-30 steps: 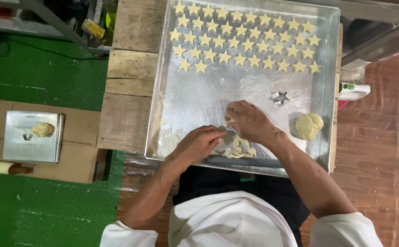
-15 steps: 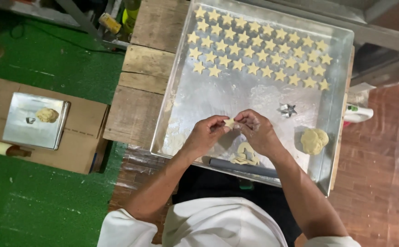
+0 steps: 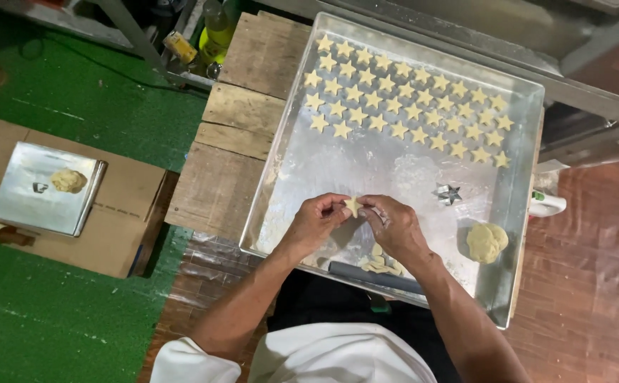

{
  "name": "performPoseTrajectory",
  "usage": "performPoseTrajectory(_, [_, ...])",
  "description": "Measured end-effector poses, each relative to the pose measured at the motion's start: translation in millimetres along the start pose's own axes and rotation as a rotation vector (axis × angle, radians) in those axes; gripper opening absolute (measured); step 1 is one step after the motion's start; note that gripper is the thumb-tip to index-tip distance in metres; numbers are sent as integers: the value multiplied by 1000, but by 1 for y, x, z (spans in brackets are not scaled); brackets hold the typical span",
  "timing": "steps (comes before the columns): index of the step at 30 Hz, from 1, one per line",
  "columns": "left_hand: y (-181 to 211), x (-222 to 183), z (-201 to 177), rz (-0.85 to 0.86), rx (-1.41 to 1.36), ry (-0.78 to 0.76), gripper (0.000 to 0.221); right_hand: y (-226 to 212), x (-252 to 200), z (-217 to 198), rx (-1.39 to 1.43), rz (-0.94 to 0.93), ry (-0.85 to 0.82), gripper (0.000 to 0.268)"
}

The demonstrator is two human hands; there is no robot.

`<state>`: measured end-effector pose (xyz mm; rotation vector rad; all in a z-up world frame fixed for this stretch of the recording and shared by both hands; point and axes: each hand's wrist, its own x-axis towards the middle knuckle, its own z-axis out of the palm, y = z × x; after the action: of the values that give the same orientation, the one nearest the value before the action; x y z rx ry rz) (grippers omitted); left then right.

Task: Rolling out dough with a rolling pin and cutting star shapes using a cookie cutter on a metal baking tray.

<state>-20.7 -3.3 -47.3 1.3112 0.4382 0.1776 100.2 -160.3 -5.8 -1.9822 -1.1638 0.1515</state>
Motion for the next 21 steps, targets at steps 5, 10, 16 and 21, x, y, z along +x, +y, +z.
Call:
performPoseTrajectory(5, [-8,1,-8,14,-25,-6,32,7,6,11,-47,-39,6,15])
performPoseTrajectory(10, [42,-23,-26,178,209,86,41,0,24,17,-74,-92,28,6])
performPoseTrajectory(16, [58,-36,-76,495,625,431,32,28,63,48,-131,-97,134,7])
performPoseTrajectory(21, [54,-38,-101,510,608,445,28,30,110,83,-260,-36,177,8])
